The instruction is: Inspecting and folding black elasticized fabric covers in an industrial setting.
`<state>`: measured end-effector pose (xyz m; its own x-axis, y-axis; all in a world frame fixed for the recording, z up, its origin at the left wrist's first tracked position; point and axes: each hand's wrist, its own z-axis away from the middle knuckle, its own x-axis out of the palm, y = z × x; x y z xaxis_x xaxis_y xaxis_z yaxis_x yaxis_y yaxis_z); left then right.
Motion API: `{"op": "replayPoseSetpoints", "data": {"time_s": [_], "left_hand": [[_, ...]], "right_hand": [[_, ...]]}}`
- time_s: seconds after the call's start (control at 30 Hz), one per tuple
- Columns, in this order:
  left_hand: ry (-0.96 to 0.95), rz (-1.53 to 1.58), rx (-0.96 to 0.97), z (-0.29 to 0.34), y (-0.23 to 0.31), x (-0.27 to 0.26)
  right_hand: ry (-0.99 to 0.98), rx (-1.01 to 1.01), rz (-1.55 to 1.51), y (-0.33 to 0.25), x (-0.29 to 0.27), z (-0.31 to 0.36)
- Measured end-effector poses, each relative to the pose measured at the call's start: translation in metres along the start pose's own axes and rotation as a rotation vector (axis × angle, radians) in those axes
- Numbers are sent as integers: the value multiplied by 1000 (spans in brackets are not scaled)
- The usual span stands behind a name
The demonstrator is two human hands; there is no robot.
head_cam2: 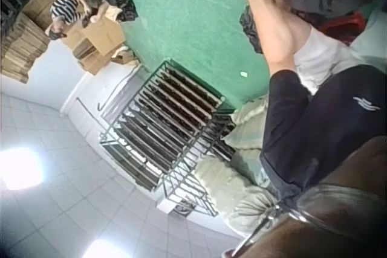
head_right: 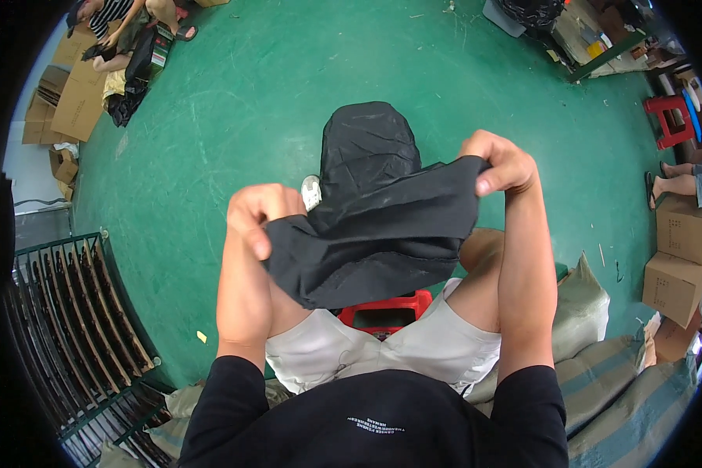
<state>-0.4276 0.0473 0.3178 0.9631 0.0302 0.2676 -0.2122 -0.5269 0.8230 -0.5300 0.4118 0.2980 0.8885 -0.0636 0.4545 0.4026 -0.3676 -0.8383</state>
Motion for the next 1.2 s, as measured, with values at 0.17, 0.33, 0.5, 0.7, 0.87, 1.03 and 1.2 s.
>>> {"op": "replayPoseSetpoints", "data": {"time_s": [0.17,0.33,0.5,0.7,0.87,1.03,1.2], "left_hand": [[1110,13,-546,13,-18,-16],[1654,94,-562,62,-94,-83],[1836,41,-556,106,-150,-99],[1871,47,-437,129,-140,-150],[1927,106,-384,168,-146,-193],[1882,417,-334,174,-153,-214],[1868,456,-371,191,-173,-225]], "right_hand": [[789,359,53,27,-2,-47],[1309,457,266,143,-80,-5],[1414,414,379,213,-100,1],[1434,317,380,199,-144,-23],[1418,387,346,206,-178,-58],[1484,481,113,215,-214,-66],[1543,570,331,228,-236,-64]]}}
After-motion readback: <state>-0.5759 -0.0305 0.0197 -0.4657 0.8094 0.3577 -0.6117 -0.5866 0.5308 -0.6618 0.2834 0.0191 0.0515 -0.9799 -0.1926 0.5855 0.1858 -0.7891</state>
